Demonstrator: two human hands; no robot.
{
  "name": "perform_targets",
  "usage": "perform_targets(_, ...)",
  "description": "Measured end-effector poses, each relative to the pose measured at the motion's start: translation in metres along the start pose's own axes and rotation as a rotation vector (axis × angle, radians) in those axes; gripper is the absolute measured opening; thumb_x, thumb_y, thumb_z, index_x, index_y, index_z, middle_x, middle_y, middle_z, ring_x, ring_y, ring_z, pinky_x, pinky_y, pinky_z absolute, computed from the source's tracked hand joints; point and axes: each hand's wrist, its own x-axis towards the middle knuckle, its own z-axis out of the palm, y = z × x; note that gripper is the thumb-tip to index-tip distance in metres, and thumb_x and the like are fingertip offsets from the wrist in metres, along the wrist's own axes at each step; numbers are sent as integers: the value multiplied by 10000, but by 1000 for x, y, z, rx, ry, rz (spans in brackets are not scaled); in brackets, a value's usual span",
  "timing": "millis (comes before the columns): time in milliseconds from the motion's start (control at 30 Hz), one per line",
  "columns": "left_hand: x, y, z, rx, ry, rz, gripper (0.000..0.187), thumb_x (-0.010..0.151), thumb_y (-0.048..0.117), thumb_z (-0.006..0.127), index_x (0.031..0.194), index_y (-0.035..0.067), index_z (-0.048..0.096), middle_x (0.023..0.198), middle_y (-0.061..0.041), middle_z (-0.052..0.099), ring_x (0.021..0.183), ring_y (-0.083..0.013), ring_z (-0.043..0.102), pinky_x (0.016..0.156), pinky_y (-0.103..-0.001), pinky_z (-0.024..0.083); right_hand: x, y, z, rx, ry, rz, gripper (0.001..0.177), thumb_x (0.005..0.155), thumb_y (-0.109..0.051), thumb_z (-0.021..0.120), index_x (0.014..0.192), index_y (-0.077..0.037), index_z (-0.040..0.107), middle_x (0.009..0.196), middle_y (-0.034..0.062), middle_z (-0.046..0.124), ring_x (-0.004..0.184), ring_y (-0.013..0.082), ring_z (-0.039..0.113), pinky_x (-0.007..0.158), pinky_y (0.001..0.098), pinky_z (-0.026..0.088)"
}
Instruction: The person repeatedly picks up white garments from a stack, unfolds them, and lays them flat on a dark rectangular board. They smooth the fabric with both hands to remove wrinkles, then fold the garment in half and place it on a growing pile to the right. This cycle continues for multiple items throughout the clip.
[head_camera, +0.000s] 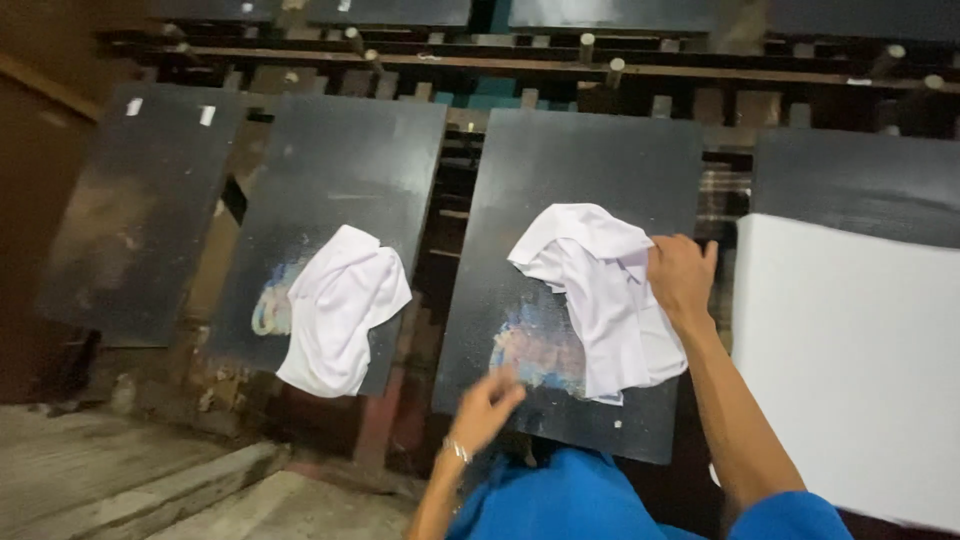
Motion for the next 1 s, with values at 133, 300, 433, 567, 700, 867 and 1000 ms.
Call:
perform_targets(133,62,94,-22,112,395,353,830,850,422,800,1491,4,477,1455,-273,548,1366,-404,516,1162,-534,395,14,-36,-94,452,-258,85,189,1073,-307,555,1099,-181,693,678,105,677,713,320,699,719,459,546)
perform_targets(300,157,147,0,404,368,660,911,865,508,733,1597,112,363,1595,-172,447,1480,-338,409,1217,-649,237,19,-76,-287,710,-529,68,189,993,-306,574,986,-173,708,478,85,637,490,217,575,531,366,509)
perform_targets(433,177,149,-27,66,253,826,331,773,105,695,1075,175,811,1054,-17,801,955,-160,755,854,-305,568,11,-13,-394,401,-537,25,180,780,-379,758,823,-222,838,596,-40,827,499,120,701,510,292,484)
perform_targets(567,151,168,-120,67,42,767,303,853,94,701,1141,141,784,1163,-56,786,1080,-181,707,966,-314,533,-32,166,-350,368,-223,144,585,414,-179,1012,941,-55,789,795,95,720,709,212,654,667,313,444)
perform_targets(700,157,241,-203,348,282,967,281,908,35,668,1158,119,765,1098,-91,776,940,-183,711,789,-292,607,63,156,-378,302,-340,8,328,660,-156,908,982,-107,865,815,76,818,665,187,758,596,296,549)
perform_targets(867,162,332,-290,851,935,1263,422,825,-141,697,1134,121,815,956,-68,822,670,-146,738,443,-225,589,138,205,-321,157,14,-166,163,1330,19,662,1247,134,743,1040,254,699,885,332,643,750,412,504)
perform_targets(1000,95,356,-298,990,1157,1453,400,812,-200,703,1120,41,787,951,-114,595,890,-295,561,715,-440,516,137,256,-260,469,321,-76,99,1435,-112,715,1390,-34,755,1294,115,728,1156,209,672,916,370,489)
